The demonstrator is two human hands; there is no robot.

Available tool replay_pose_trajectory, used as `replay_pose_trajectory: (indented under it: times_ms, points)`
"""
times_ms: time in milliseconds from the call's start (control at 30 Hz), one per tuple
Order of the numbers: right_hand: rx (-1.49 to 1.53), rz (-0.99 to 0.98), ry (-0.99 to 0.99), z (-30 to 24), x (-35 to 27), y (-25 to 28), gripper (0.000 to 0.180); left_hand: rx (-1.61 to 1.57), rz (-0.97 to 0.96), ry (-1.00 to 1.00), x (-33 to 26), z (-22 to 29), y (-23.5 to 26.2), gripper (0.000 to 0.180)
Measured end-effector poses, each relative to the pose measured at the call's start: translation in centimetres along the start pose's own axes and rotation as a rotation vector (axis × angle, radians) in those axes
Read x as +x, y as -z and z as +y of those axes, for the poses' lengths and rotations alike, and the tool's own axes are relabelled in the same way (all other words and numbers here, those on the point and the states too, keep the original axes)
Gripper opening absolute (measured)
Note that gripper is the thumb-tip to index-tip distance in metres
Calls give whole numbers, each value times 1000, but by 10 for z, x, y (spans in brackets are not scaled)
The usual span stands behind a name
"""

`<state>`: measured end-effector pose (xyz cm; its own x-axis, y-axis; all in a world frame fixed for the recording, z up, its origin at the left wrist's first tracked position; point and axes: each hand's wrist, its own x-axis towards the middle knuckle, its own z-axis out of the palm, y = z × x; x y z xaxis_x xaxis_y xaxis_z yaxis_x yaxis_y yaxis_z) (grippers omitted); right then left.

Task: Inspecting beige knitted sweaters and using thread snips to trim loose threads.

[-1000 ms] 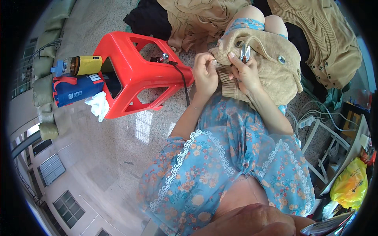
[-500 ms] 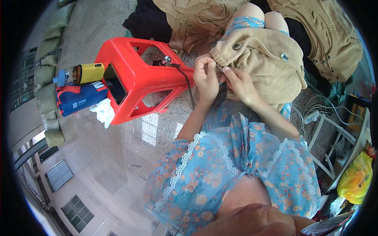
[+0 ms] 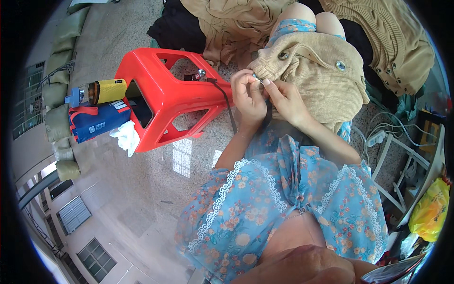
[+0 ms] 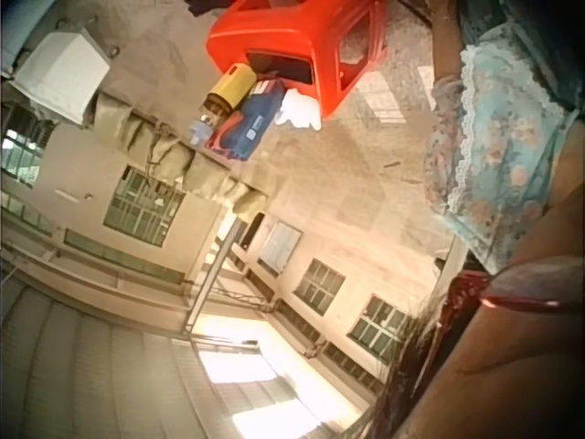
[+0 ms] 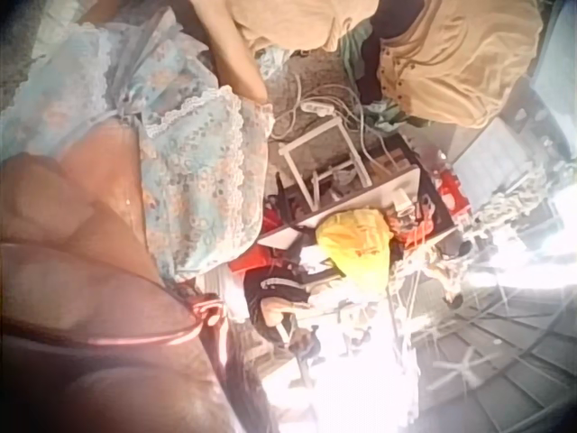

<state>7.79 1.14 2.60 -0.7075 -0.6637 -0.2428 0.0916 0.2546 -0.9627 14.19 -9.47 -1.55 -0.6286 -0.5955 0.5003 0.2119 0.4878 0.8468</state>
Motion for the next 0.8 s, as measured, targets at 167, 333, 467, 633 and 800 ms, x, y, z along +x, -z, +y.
replay_pose_trajectory:
  times_ms: [167,333,467,633,800]
  points:
    - [123,6,-64,9,3,-4,47,24,0,4,-3,1,-3,6]
    - [219,76,-21,14,5,-4,47,91,12,-54,0,-1,-4,5]
    - [416,-32,-191,0,-2,8,47,-306,124,301,4,-4,-2,10]
    - [544,47,-179,2,-12,17,47,-340,302,662,14,-49,27,21]
    - [692,235,-60,0,-12,18,37,329,242,116,40,-24,1,29]
